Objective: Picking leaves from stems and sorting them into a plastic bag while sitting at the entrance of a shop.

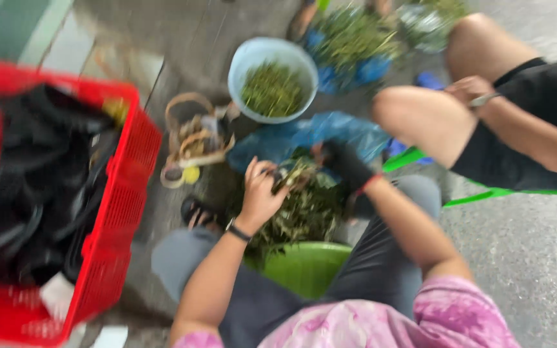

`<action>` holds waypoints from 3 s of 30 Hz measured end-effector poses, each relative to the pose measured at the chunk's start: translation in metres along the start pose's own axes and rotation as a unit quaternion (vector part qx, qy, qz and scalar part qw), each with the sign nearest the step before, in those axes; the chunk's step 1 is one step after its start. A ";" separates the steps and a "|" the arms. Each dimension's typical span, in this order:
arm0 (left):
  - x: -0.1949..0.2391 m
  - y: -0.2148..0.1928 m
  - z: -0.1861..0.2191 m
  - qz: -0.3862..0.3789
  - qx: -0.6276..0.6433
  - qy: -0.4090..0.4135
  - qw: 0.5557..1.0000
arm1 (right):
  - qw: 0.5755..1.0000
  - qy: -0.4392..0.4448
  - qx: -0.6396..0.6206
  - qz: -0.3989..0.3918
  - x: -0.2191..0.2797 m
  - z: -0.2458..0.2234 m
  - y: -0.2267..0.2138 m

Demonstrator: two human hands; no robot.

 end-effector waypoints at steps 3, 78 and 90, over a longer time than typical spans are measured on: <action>-0.007 0.008 0.000 -0.027 0.002 -0.012 1.000 | 1.000 -0.018 0.025 0.004 -0.048 0.045 -0.086; -0.011 0.019 -0.025 -0.220 0.476 -0.253 0.813 | 0.799 -0.358 0.441 -0.196 0.085 -0.030 0.016; 0.003 0.017 -0.028 -0.153 0.104 -0.149 0.971 | 0.757 -0.356 0.482 -0.263 0.067 -0.027 0.015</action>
Point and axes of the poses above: each hand's wrist, its own x-axis away from the middle knuckle, its own y-axis out of the palm, z = x × y, the point moved 2 cm from there along -x, towards the middle knuckle, and after that the axes turned 9 degrees about y, right-handed, at the moved point
